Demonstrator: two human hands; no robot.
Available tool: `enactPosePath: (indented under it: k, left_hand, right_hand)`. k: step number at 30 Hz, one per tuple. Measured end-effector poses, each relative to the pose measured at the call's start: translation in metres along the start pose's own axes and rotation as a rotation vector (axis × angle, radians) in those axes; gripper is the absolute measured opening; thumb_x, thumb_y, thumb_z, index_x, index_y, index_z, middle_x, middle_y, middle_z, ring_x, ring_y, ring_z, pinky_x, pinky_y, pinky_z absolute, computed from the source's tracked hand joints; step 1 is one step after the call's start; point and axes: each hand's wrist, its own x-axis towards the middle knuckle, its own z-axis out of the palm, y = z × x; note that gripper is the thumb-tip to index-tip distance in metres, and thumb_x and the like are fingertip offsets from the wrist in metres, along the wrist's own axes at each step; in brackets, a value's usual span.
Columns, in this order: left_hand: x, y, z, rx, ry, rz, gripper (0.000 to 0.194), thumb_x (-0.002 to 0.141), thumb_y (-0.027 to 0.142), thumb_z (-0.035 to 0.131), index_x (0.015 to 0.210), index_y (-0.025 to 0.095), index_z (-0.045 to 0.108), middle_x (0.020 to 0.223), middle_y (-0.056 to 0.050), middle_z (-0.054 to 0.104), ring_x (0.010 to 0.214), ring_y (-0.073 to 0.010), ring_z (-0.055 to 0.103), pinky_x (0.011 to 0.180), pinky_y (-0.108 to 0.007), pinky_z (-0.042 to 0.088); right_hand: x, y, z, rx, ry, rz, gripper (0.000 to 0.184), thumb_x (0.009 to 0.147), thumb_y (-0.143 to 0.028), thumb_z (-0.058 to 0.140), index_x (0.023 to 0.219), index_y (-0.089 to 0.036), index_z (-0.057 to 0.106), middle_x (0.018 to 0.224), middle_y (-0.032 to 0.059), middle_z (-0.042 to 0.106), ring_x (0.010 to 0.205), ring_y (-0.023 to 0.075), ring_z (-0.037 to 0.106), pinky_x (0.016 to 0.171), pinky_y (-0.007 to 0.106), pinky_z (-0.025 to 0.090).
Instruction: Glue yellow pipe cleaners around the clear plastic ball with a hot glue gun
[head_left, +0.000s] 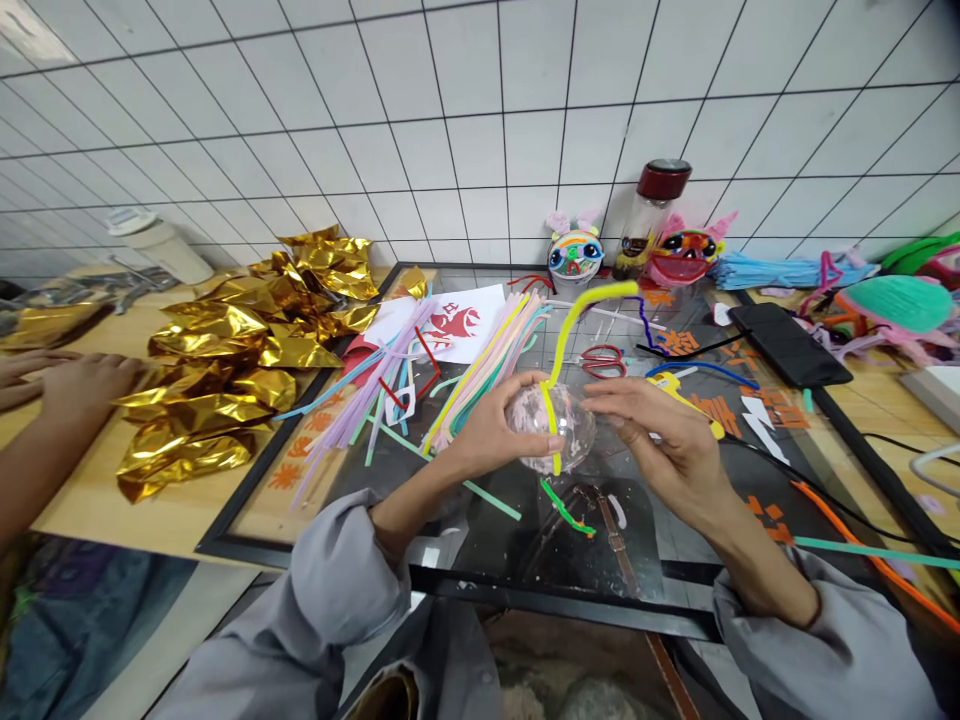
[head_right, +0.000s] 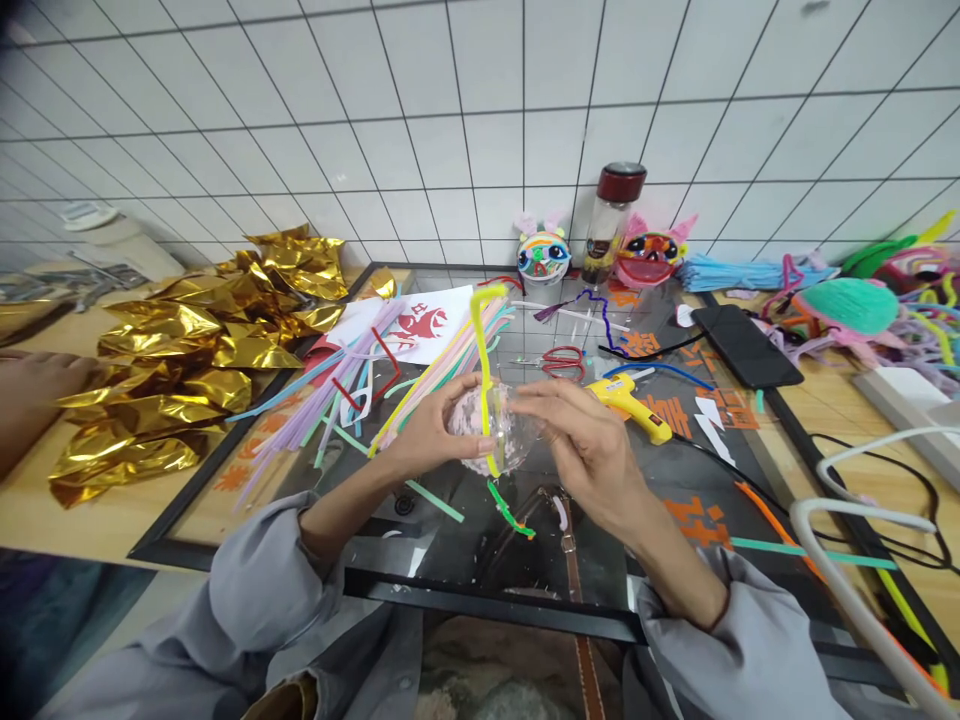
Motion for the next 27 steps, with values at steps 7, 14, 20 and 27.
enactPosePath:
  k: [7,14,20,27]
  left_hand:
    - [-0.006,0.007,0.001,0.170,-0.007,0.037,0.074,0.058,0.036,0.086,0.123,0.017,0.058,0.126,-0.010,0.064,0.118,-0.0300,0.059,0.107,-0.043,0.043]
    - [-0.008,0.010,0.004,0.228,-0.031,0.123,0.077,0.055,0.032,0.087,0.124,0.013,0.058,0.126,-0.012,0.065,0.117,-0.0295,0.061,0.106,-0.042,0.046]
    - [-0.007,0.009,0.005,0.225,-0.039,0.164,0.076,0.055,0.034,0.087,0.122,0.014,0.058,0.126,-0.013,0.064,0.118,-0.0294,0.061,0.108,-0.044,0.046]
    - [-0.009,0.010,0.005,0.230,-0.068,0.173,0.076,0.057,0.033,0.087,0.123,0.012,0.057,0.125,-0.014,0.063,0.117,-0.0297,0.060,0.108,-0.045,0.045]
  right_hand:
    - [-0.002,0.002,0.009,-0.224,-0.058,-0.139,0.049,0.089,0.000,0.039,0.121,-0.027,0.065,0.138,0.0135,0.051,0.130,0.0267,0.049,0.100,0.050,0.043]
    - [0.000,0.009,0.012,-0.374,-0.060,-0.168,0.050,0.088,-0.001,0.042,0.126,-0.027,0.061,0.136,0.0138,0.054,0.126,0.0299,0.050,0.095,0.050,0.043]
    - [0.000,0.012,0.012,-0.327,-0.078,-0.127,0.060,0.091,-0.004,0.040,0.140,-0.036,0.049,0.143,0.0114,0.050,0.129,0.0278,0.048,0.098,0.051,0.042]
    - [-0.001,0.014,0.012,-0.177,-0.100,-0.032,0.047,0.097,-0.013,0.039,0.138,-0.032,0.053,0.144,0.0114,0.049,0.132,0.0240,0.047,0.104,0.048,0.040]
